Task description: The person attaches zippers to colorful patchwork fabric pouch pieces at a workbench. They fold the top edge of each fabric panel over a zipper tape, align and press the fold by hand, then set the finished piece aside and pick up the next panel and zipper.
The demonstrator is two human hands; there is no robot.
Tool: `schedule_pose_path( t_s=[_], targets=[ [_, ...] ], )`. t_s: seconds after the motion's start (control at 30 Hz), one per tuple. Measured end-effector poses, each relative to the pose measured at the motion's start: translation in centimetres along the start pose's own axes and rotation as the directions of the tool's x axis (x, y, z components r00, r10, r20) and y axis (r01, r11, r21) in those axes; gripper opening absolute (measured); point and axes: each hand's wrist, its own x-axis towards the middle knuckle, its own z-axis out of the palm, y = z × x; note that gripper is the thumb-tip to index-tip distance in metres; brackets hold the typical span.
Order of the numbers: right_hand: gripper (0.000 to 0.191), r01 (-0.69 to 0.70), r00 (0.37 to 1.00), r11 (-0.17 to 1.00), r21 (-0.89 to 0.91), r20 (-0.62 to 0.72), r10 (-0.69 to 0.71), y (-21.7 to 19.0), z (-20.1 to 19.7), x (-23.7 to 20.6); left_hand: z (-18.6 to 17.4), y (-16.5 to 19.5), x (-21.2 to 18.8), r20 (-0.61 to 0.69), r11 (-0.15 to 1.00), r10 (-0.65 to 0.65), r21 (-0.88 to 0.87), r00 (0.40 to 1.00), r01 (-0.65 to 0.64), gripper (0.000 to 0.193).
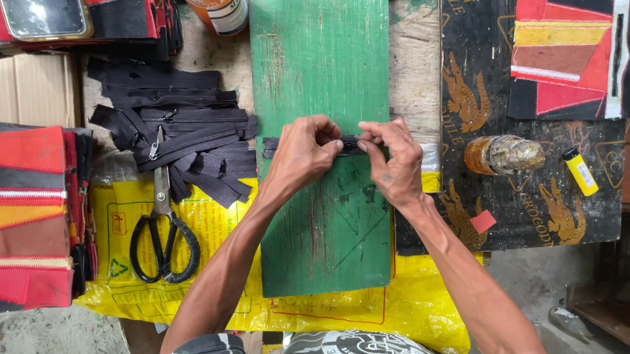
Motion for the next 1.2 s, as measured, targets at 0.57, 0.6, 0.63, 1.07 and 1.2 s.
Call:
schedule_pose_path(
  t_s=[0.57, 0.6, 0.63, 1.07, 1.2],
  targets=[
    [0.041, 0.11, 0.993, 0.993, -0.04, -0.039, -0.112, -1.3, 0.9, -0.2, -0.5, -0.6, 0.0, -0.014, 0.995, -0.006, -0.097, 1.0, 0.004, 0.019],
    [0.042, 0.102, 0.995, 0.994, -0.039, -0.016, -0.103, -1.2, 1.1, -0.3, -0.5, -0.3, -0.1, -0.012, 0.997, -0.02, -0.081, 1.0, 0.019, 0.019],
    [0.044, 0.1, 0.995, 0.994, -0.041, 0.005, -0.1, -1.1, 1.3, 0.0, -0.7, 0.1, 0.0, -0.013, 0.997, -0.028, -0.065, 1.0, 0.027, 0.019],
    [0.046, 0.118, 0.993, 0.992, -0.04, 0.017, -0.117, -0.2, 1.6, -0.2, -3.4, -0.6, -4.1, -0.313, 0.878, 0.411, 0.389, 0.856, -0.279, 0.014],
    [0.046, 0.093, 0.995, 0.995, -0.022, 0.035, -0.092, -0.1, 1.7, -0.3, -2.5, -2.1, -3.4, -0.28, 0.843, 0.432, 0.463, 0.857, -0.273, 0.012]
  ],
)
